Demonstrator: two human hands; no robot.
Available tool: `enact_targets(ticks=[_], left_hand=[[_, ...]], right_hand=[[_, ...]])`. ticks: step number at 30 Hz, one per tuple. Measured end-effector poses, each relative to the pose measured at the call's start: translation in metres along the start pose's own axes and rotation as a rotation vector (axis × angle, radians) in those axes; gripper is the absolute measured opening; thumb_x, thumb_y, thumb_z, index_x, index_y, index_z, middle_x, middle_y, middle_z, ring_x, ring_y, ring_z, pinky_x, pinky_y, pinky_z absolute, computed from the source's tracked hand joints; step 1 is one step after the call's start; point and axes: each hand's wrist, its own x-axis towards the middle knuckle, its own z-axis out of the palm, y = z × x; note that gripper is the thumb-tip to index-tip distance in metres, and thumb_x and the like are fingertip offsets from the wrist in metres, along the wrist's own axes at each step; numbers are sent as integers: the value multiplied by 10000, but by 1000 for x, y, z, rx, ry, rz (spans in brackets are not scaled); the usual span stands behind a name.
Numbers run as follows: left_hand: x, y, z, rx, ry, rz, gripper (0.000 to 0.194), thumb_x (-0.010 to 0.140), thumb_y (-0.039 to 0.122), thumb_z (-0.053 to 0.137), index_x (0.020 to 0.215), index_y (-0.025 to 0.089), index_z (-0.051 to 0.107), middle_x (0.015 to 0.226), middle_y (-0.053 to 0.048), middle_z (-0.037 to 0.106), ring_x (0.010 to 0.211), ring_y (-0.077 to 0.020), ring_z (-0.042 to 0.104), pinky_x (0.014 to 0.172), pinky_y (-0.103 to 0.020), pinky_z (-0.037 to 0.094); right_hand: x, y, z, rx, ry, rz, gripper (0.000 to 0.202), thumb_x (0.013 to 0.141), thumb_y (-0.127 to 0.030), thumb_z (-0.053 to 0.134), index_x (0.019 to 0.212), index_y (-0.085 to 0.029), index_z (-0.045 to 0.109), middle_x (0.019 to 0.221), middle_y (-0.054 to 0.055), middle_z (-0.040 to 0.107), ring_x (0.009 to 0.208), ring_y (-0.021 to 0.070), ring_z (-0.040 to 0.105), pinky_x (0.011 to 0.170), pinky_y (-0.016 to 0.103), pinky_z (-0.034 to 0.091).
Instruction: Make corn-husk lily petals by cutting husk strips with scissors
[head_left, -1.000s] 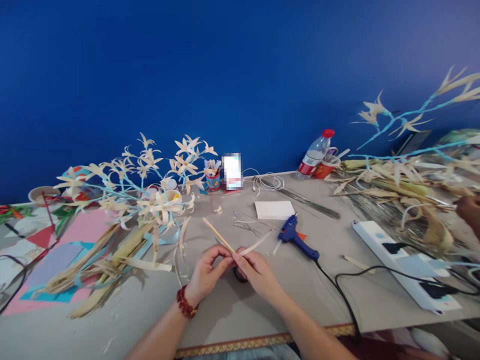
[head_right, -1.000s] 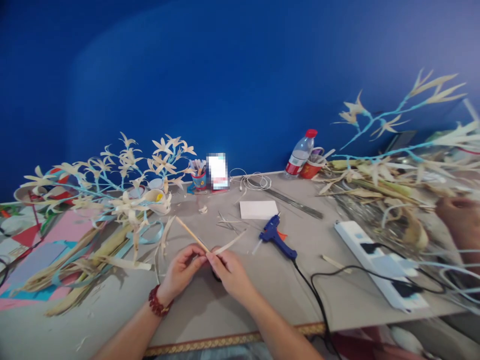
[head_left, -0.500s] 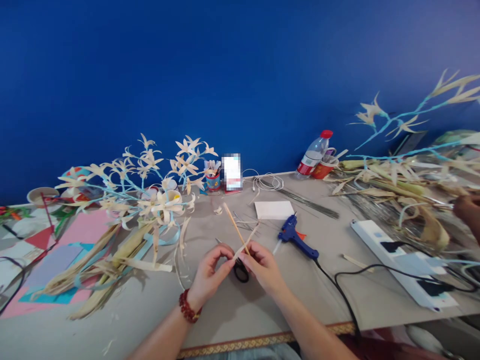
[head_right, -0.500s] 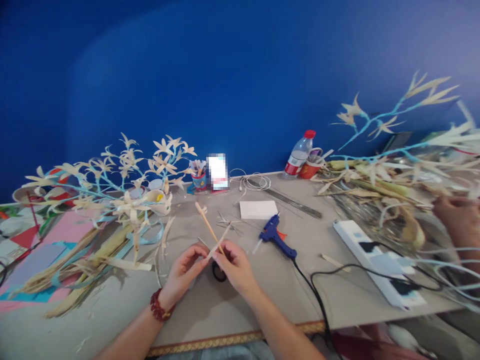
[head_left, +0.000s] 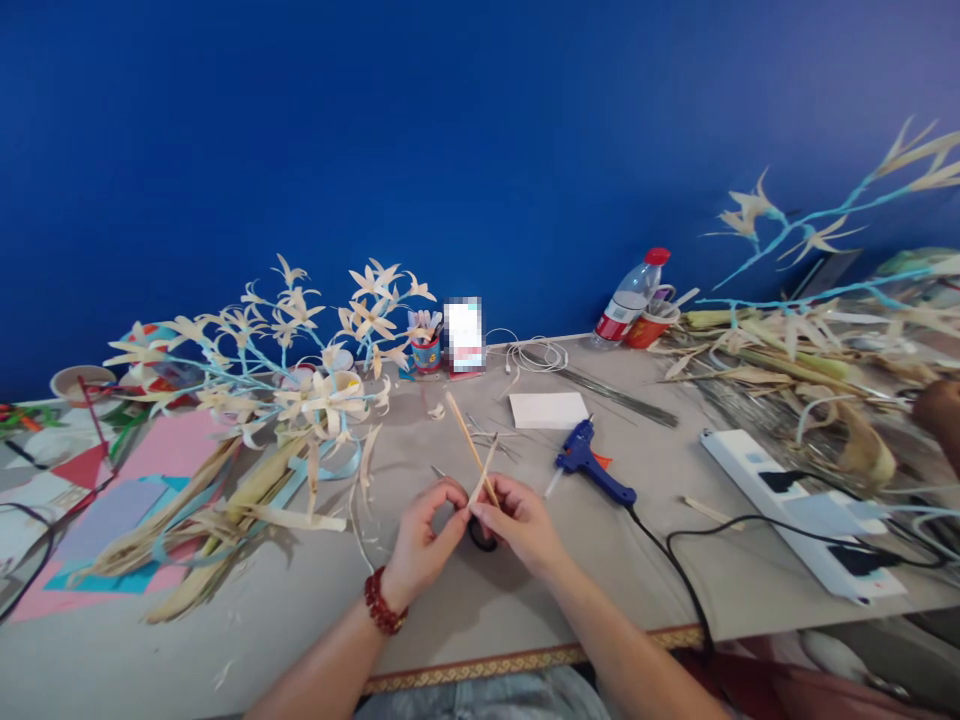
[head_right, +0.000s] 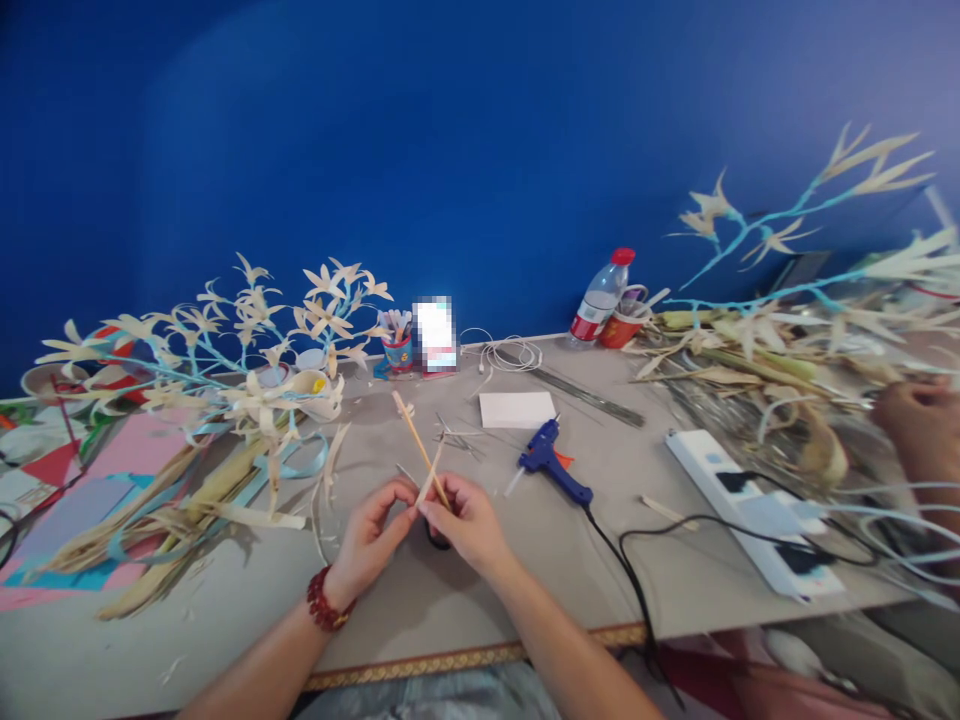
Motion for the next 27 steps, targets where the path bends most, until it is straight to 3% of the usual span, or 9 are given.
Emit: enact_targets(ticks=[5,9,20,27], left_hand=[[0,2,0,63,40,11,157,862,241,531,726,177,573,727,-21,569,722,-162,526,704,-272,408],[0,3,0,53,52,4,170,861,257,540,715,177,576,709,-19,561,701,-159,523,680,-266,407],[0,2,3,84,38,-33,167,865,263,537,727,177,574,721,-19,565,695,-152,510,669,-259,393],[-3,-1,4,-175,-12,-163,227,855,373,557,732,182,564,721,-16,522,689,-145,466,652,-249,386]], right_hand=[[2,3,-2,1,33,6,152,706,-289,640,710,-172,542,481,-63,478,421,66,366,398,186,236],[1,3,-2,21,42,-9,161,719,-299,637,751,-173,542,495,-68,480,406,58,326,389,185,219],[2,6,-1,-41,22,-10,113,701,-256,614,711,-174,537,488,-63,508,432,82,428,453,202,322],[2,2,-4,99,-37,116,120,699,-270,596,717,-175,525,399,-84,484,323,41,268,352,175,152]])
